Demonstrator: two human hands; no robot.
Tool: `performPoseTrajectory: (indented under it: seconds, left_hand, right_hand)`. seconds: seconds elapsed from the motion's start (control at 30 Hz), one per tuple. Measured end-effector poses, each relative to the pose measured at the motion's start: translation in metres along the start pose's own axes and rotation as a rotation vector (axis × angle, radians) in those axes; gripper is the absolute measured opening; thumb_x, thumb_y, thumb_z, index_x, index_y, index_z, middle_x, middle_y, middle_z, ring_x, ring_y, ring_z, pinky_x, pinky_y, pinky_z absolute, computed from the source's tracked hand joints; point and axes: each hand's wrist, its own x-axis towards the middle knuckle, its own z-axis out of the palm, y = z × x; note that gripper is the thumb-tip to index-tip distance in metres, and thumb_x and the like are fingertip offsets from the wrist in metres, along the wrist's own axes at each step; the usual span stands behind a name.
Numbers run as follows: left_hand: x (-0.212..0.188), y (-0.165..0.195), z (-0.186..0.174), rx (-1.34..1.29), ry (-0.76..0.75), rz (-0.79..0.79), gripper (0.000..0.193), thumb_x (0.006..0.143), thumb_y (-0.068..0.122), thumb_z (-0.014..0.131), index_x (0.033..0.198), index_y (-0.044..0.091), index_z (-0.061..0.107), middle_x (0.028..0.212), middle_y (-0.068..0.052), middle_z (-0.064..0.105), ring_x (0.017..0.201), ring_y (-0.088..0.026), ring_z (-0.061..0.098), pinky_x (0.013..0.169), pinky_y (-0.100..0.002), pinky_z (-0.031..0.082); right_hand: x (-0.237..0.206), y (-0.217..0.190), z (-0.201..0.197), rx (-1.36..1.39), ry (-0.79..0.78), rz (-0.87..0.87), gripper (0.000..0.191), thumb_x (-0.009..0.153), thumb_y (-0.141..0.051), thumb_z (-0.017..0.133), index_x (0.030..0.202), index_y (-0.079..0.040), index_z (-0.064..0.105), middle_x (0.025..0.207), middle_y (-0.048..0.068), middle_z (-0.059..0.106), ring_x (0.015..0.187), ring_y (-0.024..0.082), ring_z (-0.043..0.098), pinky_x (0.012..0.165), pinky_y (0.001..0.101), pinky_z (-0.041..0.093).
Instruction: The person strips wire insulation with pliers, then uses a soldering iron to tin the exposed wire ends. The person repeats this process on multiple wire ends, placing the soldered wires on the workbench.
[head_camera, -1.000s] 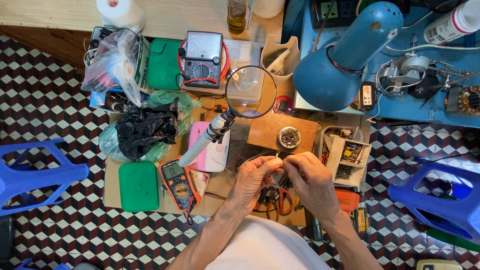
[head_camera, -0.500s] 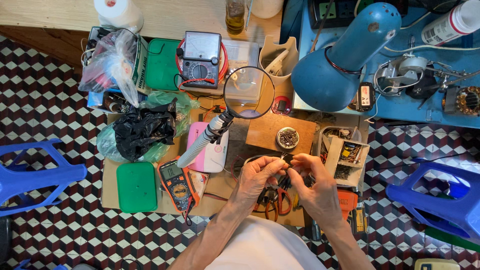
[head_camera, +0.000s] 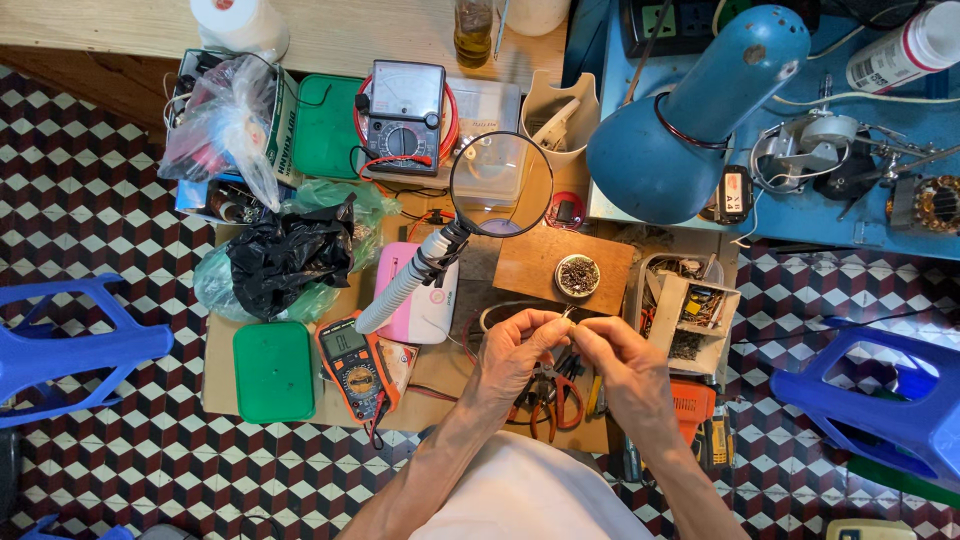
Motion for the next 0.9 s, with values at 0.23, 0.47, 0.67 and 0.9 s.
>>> performPoseTrajectory:
  seconds: [0.23, 0.47, 0.67, 0.9]
  left_hand:
    - [0.001, 0.004, 0.000, -0.007, 0.009, -0.007, 0.030, 0.096, 0.029, 0.071, 0.110, 0.003, 0.072, 0.093, 0.000, 0.071, 0.082, -0.005, 0.060, 0.071, -0.021, 0.046]
    - [-0.004, 0.008, 0.004, 0.006, 0.016, -0.021, 0.028, 0.095, 0.029, 0.070, 0.107, 0.004, 0.073, 0.094, 0.001, 0.073, 0.082, -0.003, 0.061, 0.070, -0.020, 0.047]
    - [-0.003, 0.005, 0.002, 0.071, 0.010, -0.003, 0.029, 0.096, 0.030, 0.072, 0.108, 0.004, 0.072, 0.088, 0.003, 0.068, 0.076, -0.003, 0.056, 0.067, -0.020, 0.046]
    - [0.001, 0.003, 0.004, 0.017, 0.010, -0.025, 0.029, 0.094, 0.030, 0.070, 0.109, 0.005, 0.070, 0.094, 0.001, 0.073, 0.077, -0.002, 0.061, 0.067, -0.019, 0.048]
  right_hand:
    - [-0.004, -0.005, 0.004, -0.095, 0.089, -0.106, 0.020, 0.098, -0.016, 0.062, 0.112, -0.003, 0.070, 0.091, 0.006, 0.072, 0.080, 0.013, 0.067, 0.071, 0.0255, 0.054]
    - [-0.005, -0.017, 0.006, -0.618, 0.212, -0.797, 0.016, 0.094, -0.007, 0.070, 0.107, 0.000, 0.066, 0.098, 0.011, 0.069, 0.085, 0.018, 0.067, 0.071, 0.0326, 0.054]
    - [0.005, 0.001, -0.006, 0.165, -0.029, 0.013, 0.016, 0.099, -0.011, 0.067, 0.105, 0.003, 0.069, 0.087, 0.007, 0.069, 0.074, 0.014, 0.066, 0.067, 0.0285, 0.053]
    - [-0.009, -0.001, 0.000, -0.210, 0.137, -0.237, 0.027, 0.091, -0.010, 0.071, 0.115, -0.001, 0.064, 0.096, 0.005, 0.073, 0.087, 0.014, 0.070, 0.077, 0.0309, 0.057]
